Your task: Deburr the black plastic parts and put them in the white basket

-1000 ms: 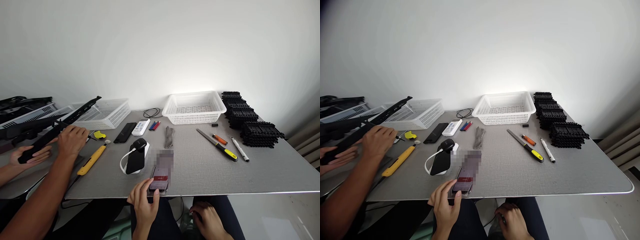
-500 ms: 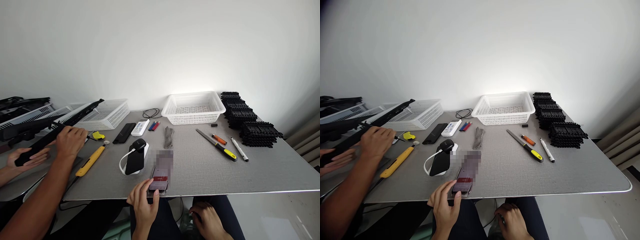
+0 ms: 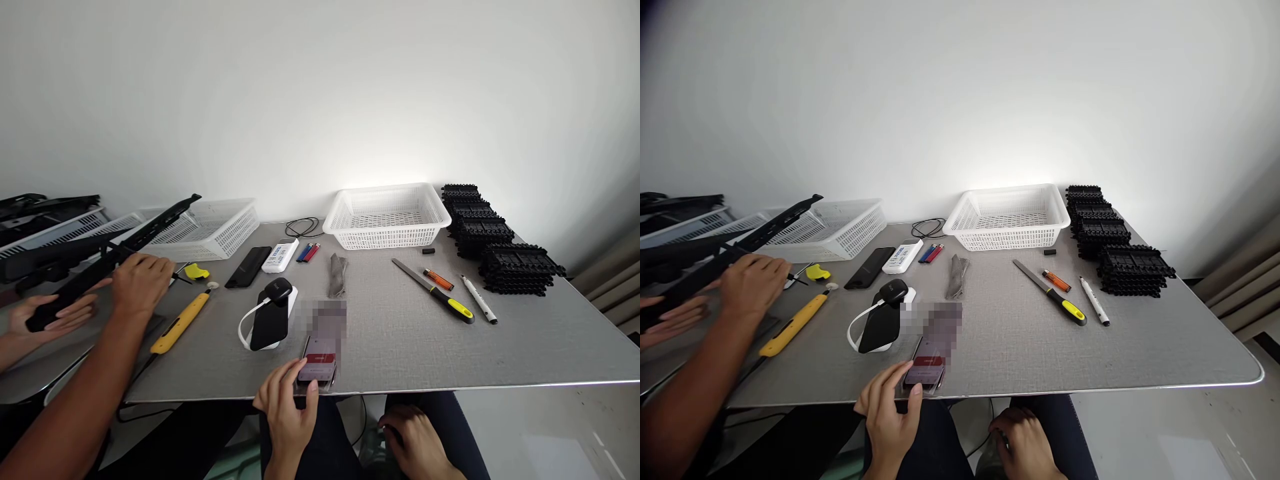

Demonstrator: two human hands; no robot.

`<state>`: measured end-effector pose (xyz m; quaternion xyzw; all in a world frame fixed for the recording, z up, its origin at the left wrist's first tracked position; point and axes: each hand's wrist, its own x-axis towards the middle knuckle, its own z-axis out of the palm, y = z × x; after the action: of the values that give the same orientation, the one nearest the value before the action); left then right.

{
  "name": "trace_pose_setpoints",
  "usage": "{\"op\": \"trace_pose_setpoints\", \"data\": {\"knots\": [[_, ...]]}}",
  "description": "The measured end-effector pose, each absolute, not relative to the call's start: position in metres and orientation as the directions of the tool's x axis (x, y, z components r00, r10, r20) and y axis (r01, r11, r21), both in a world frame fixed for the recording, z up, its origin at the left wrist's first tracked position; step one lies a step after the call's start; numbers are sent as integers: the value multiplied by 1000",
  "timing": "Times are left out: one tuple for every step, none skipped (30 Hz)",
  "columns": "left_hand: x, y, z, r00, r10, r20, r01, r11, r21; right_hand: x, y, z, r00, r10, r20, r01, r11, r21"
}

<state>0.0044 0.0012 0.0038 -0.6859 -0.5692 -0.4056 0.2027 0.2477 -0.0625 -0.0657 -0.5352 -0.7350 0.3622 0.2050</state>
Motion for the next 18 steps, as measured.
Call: {"op": "trace_pose_setpoints", "data": {"knots": [[4,1,4,20,619,785,945,-268,186,248,-62,-66,-344,935,-88,639,164,-752],[4,1,4,19,620,785,945,-267,188,247,-62,-66,-345,934,-89,640,165,-751],[4,1,4,20,620,785,945,-268,188,247,-62,-67,-344,935,-88,641,165,-750],[4,1,3,21,619,785,944,-270,187,247,-62,-67,-344,935,-87,642,166,-748],[4,1,3,22,620,784,944,-271,188,247,-62,-68,-345,935,-87,643,168,-747],[3,1,2,20,622,783,944,-269,189,247,-62,-68,-345,934,-88,645,168,-746],[3,1,2,17,625,780,945,-264,192,248,-62,-69,-346,934,-90,647,168,-744],[3,1,2,12,628,778,946,-259,195,248,-62,-69,-347,933,-91,649,169,-742],[3,1,2,8,629,777,946,-256,197,248,-62,-69,-348,933,-92,651,170,-739],[3,1,2,8,627,779,947,-256,197,248,-62,-69,-350,932,-91,653,173,-738],[4,1,2,11,623,782,946,-260,194,248,-62,-69,-350,933,-89,653,175,-737],[4,1,3,15,618,786,945,-265,190,248,-62,-69,-350,933,-86,653,177,-736],[4,1,3,19,613,790,945,-269,186,248,-62,-69,-351,933,-84,651,178,-738],[5,1,4,23,611,792,945,-272,182,248,-62,-69,-351,933,-83,650,178,-739],[5,1,5,26,610,792,945,-273,180,248,-62,-69,-352,932,-82,648,179,-740],[5,1,5,28,611,791,945,-275,179,248,-61,-69,-350,933,-81,648,179,-740],[5,1,5,30,612,790,944,-277,179,248,-61,-68,-348,934,-81,650,178,-739],[5,1,5,30,614,789,944,-277,179,248,-61,-68,-346,935,-80,651,178,-738]]}}
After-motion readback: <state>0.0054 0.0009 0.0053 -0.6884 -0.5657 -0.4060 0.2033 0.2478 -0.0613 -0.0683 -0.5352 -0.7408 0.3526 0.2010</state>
